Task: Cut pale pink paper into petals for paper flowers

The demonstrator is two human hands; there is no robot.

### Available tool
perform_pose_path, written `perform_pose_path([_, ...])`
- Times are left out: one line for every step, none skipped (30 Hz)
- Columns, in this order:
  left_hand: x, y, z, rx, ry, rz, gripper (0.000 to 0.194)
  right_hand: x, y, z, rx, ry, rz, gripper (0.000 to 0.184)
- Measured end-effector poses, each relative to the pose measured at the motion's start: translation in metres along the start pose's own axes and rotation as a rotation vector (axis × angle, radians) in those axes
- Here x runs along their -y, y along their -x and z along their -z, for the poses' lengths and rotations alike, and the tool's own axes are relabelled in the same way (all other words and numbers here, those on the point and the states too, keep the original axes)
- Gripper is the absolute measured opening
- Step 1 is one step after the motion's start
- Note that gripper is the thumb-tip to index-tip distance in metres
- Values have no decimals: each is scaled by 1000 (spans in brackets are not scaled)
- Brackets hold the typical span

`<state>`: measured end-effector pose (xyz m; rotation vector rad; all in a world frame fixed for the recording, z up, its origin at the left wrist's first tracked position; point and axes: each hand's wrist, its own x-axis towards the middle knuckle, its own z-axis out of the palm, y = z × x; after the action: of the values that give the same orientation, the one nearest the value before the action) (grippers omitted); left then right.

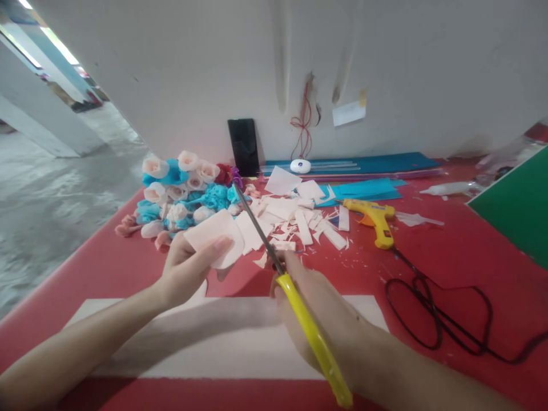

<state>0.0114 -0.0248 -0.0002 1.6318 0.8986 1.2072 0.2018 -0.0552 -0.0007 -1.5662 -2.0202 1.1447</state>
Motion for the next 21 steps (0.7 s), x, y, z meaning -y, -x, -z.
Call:
perform_pose_path([1,0,0,-3,25,18,38,0,0,0,-6,-31,2,21])
perform_pose_path([2,0,1,-4,49,35,38,0,0,1,-24,-53,-4,21])
perform_pose_path([2,0,1,-5,68,53,37,0,1,1,-45,-65,-13,20])
perform_pose_path([3,0,1,-7,81,67,38,1,1,1,-53,-73,-20,20])
perform_pose_path([3,0,1,-9,89,77,38,3,2,2,-56,-81,-27,20])
perform_pose_path([4,0,2,-12,94,85,38,4,3,2,-59,-84,-36,20])
perform_pose_path([4,0,2,-14,97,90,38,6,4,2,-61,-81,-44,20])
perform_pose_path([4,0,2,-18,101,91,38,7,5,2,-59,-80,-51,20])
perform_pose_path([4,0,1,-20,107,91,38,9,5,1,-60,-79,-59,20])
perform_pose_path([4,0,1,-18,115,91,37,10,6,1,-60,-79,-67,19])
perform_pose_path([4,0,1,-13,124,91,36,11,6,1,-51,-81,-70,19])
perform_pose_path([4,0,0,-6,132,91,36,12,6,1,-40,-85,-69,18])
perform_pose_path([3,0,0,2,137,92,35,12,6,1,-34,-88,-70,18])
perform_pose_path([3,0,-1,8,137,94,34,13,6,1,-33,-91,-72,19])
perform_pose_path([3,0,-1,12,132,97,34,13,6,2,-39,-94,-73,19])
perform_pose_path([2,1,-1,12,122,97,34,14,6,2,-48,-95,-75,19])
perform_pose_path([2,1,-2,12,109,97,35,14,6,2,-60,-94,-76,19])
perform_pose_path([2,1,-2,9,98,94,36,15,6,2,-68,-91,-76,18])
perform_pose_path([3,1,-2,6,87,93,37,15,6,2,-71,-86,-73,18])
perform_pose_path([3,1,-3,6,76,95,37,15,6,2,-72,-81,-69,18])
perform_pose_path([3,2,-3,5,67,100,38,15,7,2,-74,-74,-63,17])
